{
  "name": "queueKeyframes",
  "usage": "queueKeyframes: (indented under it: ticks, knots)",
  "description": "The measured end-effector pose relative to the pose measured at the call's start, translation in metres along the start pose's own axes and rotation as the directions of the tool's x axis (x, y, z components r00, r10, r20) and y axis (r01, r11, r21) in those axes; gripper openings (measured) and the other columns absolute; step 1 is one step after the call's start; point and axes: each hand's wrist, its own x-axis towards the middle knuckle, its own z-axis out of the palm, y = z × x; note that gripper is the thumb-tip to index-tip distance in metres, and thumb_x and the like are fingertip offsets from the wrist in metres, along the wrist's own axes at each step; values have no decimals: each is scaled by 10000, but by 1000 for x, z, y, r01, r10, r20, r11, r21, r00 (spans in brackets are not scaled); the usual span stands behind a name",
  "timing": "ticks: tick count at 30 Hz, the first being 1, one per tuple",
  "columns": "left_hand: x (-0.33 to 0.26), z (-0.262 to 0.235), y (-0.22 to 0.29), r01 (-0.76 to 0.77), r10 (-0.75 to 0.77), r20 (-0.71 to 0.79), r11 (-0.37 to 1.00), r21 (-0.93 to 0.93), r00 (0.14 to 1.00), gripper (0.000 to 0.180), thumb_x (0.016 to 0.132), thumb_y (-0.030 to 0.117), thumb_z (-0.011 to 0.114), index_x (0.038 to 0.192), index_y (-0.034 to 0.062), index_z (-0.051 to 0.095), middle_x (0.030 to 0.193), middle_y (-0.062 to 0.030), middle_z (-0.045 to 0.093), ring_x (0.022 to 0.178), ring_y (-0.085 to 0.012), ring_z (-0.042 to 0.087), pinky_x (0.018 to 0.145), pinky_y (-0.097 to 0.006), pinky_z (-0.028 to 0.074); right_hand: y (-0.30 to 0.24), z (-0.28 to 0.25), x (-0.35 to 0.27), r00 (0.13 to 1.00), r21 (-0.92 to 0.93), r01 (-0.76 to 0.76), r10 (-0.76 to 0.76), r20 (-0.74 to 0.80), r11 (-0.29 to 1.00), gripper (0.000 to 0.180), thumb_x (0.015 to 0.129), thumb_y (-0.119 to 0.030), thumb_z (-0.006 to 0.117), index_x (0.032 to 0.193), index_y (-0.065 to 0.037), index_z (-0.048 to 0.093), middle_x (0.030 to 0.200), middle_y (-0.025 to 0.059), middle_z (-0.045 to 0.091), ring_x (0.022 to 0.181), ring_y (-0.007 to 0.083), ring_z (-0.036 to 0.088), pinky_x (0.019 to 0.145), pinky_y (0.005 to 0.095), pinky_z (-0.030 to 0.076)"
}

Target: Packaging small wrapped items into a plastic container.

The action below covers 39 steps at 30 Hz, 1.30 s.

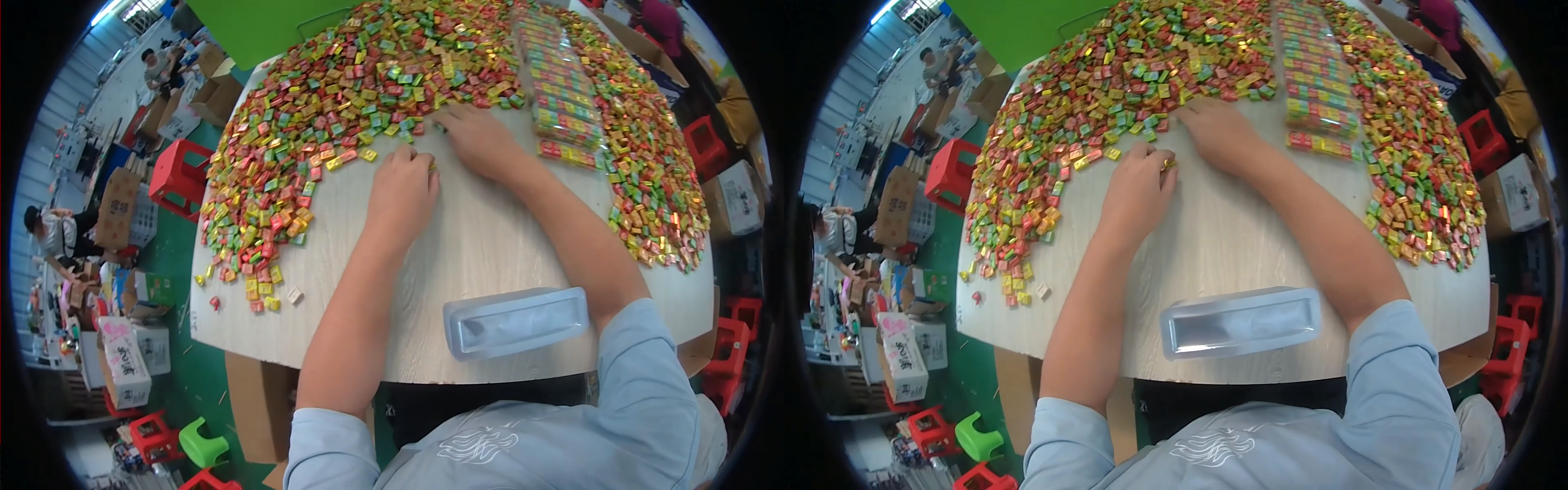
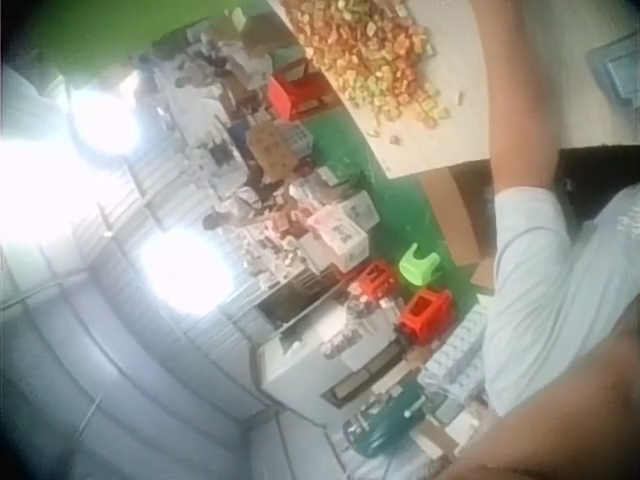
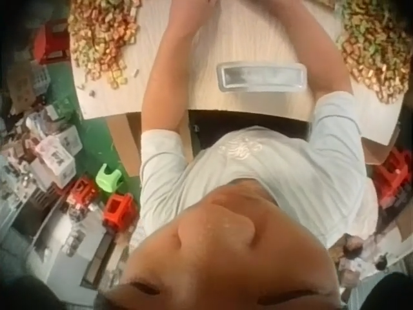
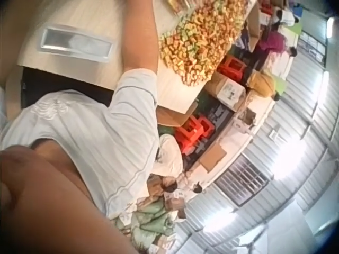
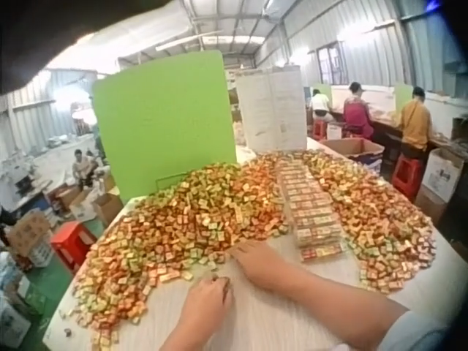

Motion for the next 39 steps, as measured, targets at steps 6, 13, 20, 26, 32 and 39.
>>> queueKeyframes:
  ticks: [6,13,20,26,32,39]
  knots:
    - [-6,-14,-19,125,-130,-10,970,-209,991,186,906,85,707,1075,24,756,1076,-199,655,983,-404,662,879,-467,557,-12,-15,-2,996,220,-56,40,75,974,360,937,-48,618,1294,-21,656,1223,181,688,1183,373,627,1004,449,514]
    - [-10,-32,-39,176,-124,194,944,-279,973,230,911,95,740,1132,32,761,1059,-158,645,912,-318,685,840,-408,556,-30,-16,-6,972,485,-55,-63,225,873,221,950,-79,677,1158,-5,679,1087,170,703,998,334,686,902,424,544]
    - [-13,-33,-55,54,2,138,914,-403,990,245,910,89,769,1148,31,749,1099,-130,644,936,-281,689,851,-374,567,-23,-18,-4,975,513,-47,-73,212,857,182,934,-72,680,1107,-17,669,1046,157,688,966,335,677,853,418,545]
    - [-10,-30,-55,13,53,153,916,-400,987,240,878,47,765,1111,6,727,1099,-143,659,967,-317,682,877,-398,564,-19,-20,-4,974,418,44,-131,183,908,153,899,-50,693,1043,-22,649,1025,134,638,936,329,641,807,415,533]
    - [-8,-31,-55,12,53,162,928,-373,985,198,864,27,755,1055,3,710,1043,-147,648,958,-334,670,868,-416,554,-34,-18,-1,967,405,107,-191,172,908,166,893,-50,708,1037,-27,628,1023,123,622,943,322,635,800,416,527]
    - [-10,-30,-54,-25,76,119,924,-380,990,222,866,42,757,1078,13,703,1044,-152,645,948,-340,666,851,-418,552,-38,-21,-1,963,410,75,-173,207,909,176,897,-72,723,1036,-35,622,1013,126,617,938,319,632,789,419,521]
